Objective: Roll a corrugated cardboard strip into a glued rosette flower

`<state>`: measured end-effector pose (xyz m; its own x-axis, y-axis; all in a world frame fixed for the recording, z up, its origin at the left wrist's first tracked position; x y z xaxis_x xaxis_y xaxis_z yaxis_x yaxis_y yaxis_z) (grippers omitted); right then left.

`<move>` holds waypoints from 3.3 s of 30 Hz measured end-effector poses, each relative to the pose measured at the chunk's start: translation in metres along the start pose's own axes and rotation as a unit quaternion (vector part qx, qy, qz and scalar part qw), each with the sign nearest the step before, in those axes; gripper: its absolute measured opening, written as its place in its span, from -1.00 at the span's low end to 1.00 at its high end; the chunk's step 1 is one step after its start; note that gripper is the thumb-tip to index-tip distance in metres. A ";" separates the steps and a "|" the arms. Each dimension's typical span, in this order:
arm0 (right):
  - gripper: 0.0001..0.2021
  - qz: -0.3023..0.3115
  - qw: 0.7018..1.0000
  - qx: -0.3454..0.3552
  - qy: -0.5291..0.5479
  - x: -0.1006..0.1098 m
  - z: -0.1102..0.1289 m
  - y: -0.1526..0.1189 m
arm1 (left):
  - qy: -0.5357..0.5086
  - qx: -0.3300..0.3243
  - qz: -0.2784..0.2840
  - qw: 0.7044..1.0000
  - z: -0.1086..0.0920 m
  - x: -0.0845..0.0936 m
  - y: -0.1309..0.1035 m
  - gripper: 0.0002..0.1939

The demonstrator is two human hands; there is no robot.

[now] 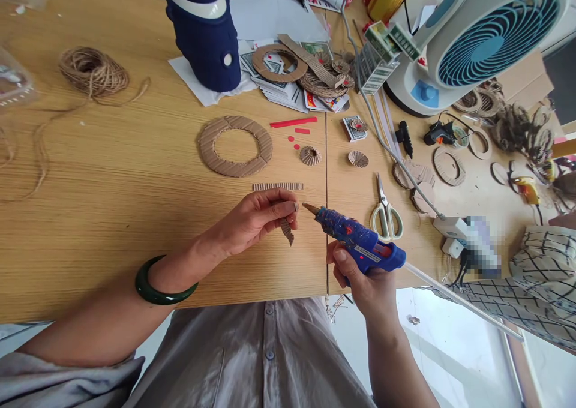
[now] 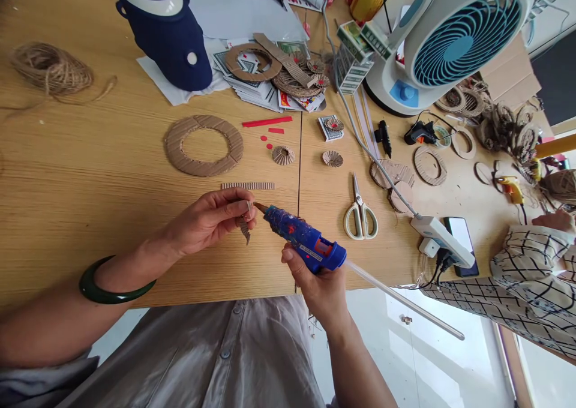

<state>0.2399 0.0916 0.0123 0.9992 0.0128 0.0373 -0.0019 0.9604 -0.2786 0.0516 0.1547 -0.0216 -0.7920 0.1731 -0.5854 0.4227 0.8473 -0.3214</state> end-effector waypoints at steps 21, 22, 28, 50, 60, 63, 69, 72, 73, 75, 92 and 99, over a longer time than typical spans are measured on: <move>-0.73 -0.058 0.998 0.019 -0.027 0.003 -0.002 -0.005 | -0.011 -0.003 0.029 1.000 0.006 0.001 0.002 -0.81; -0.72 -0.057 0.998 0.018 -0.029 0.003 -0.002 -0.005 | -0.011 -0.002 0.028 1.000 0.006 0.002 0.002 -0.81; -0.74 -0.054 0.997 0.031 -0.042 0.002 0.003 -0.004 | -0.019 -0.009 0.036 0.999 0.005 0.001 0.002 -0.84; -0.81 -0.059 0.996 0.046 -0.049 0.001 0.005 -0.004 | -0.008 -0.017 0.024 1.000 0.003 0.000 0.003 -0.80; -0.76 -0.059 0.995 0.048 -0.064 0.001 0.005 -0.005 | -0.005 -0.012 0.028 1.000 0.005 0.002 0.002 -0.80; -0.81 -0.061 0.995 0.052 -0.066 0.001 0.003 -0.004 | -0.003 -0.012 0.026 1.000 0.004 0.001 0.002 -0.78; -0.77 -0.072 0.994 0.042 -0.070 0.006 -0.002 -0.007 | -0.004 -0.013 0.025 1.000 0.003 0.001 0.002 -0.78; -0.78 -0.068 0.994 0.044 -0.072 0.005 0.000 -0.008 | -0.010 -0.009 0.027 1.000 0.003 0.001 0.002 -0.79; -0.78 -0.065 0.994 0.045 -0.073 0.005 0.001 -0.007 | -0.011 -0.008 0.026 1.000 0.004 0.001 0.002 -0.79; -0.76 -0.062 0.994 0.045 -0.073 0.004 0.001 -0.007 | -0.010 -0.008 0.024 1.000 0.003 0.001 0.002 -0.79; -0.72 -0.039 0.999 0.008 -0.037 0.007 -0.005 -0.013 | -0.001 -0.007 -0.010 1.000 0.002 0.005 0.004 -0.77; -0.69 -0.312 0.935 0.099 -0.138 0.102 0.004 -0.004 | -0.005 -0.008 -0.065 0.998 0.002 0.014 0.004 -0.74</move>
<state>0.3420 0.0905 0.0206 0.7604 -0.5210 0.3876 0.5426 0.8377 0.0617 0.0430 0.1600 -0.0324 -0.8349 0.0558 -0.5476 0.3097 0.8701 -0.3834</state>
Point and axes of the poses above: each hand's wrist, its own y-axis towards the middle knuckle, its own x-axis out of the back of the hand, z = x × y, the point moved 7 cm from there along y, towards the middle knuckle, and after that the axes turned 4 degrees about y, right-handed, at the moved point
